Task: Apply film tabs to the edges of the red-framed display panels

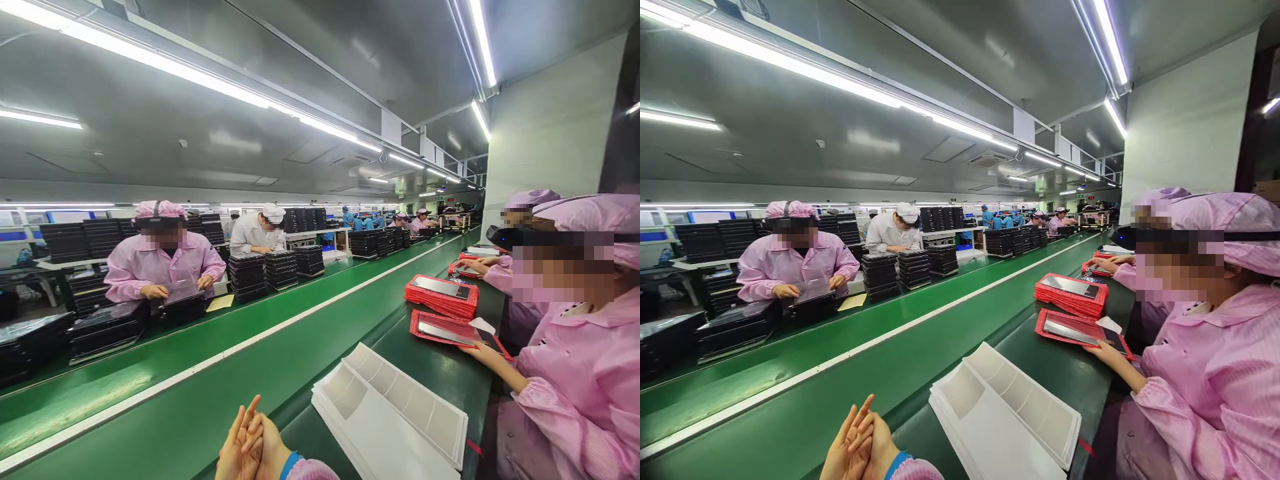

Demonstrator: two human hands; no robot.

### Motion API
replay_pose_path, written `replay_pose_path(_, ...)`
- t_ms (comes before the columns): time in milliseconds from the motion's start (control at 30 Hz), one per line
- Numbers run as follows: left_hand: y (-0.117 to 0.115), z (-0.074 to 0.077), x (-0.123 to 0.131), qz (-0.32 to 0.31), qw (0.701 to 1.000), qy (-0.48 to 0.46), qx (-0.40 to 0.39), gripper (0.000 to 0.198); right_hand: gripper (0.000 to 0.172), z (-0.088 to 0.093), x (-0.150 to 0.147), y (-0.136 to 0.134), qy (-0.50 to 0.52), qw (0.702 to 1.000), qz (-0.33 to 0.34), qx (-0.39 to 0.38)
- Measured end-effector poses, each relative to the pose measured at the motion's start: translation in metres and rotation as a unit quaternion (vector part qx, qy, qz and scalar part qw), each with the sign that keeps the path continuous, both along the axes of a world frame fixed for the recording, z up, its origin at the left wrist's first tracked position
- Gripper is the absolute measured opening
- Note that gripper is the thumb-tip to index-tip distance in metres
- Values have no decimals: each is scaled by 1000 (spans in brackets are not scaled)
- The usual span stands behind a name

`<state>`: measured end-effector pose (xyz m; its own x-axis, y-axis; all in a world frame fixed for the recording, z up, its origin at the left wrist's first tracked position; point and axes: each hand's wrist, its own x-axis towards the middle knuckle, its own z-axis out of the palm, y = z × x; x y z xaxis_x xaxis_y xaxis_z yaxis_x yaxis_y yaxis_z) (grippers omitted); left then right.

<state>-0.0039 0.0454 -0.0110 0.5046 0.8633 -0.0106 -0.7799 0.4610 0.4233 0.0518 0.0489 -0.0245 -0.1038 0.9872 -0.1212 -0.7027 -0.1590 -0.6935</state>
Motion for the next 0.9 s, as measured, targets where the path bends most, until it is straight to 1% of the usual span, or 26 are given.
replay_pose_path(100,-1,3,2,4,1000,-17,-9,34,32,1,-1,-1,23,999,-6,-25)
replay_pose_path(200,-4,6,4,6,1000,-12,-24,34,32,1,-1,-2,43,998,-16,-44)
replay_pose_path(333,-7,9,3,7,1000,-4,-21,33,34,0,-2,0,69,995,-30,-63)
replay_pose_path(500,-6,10,3,7,1000,-3,-27,34,36,-1,-2,1,94,991,-40,-80)
replay_pose_path(700,-6,9,4,7,1000,-1,-25,34,34,0,-1,-2,115,989,-33,-92)
replay_pose_path(900,-11,15,4,-2,999,-5,-33,35,31,-3,0,1,134,986,-18,-94)
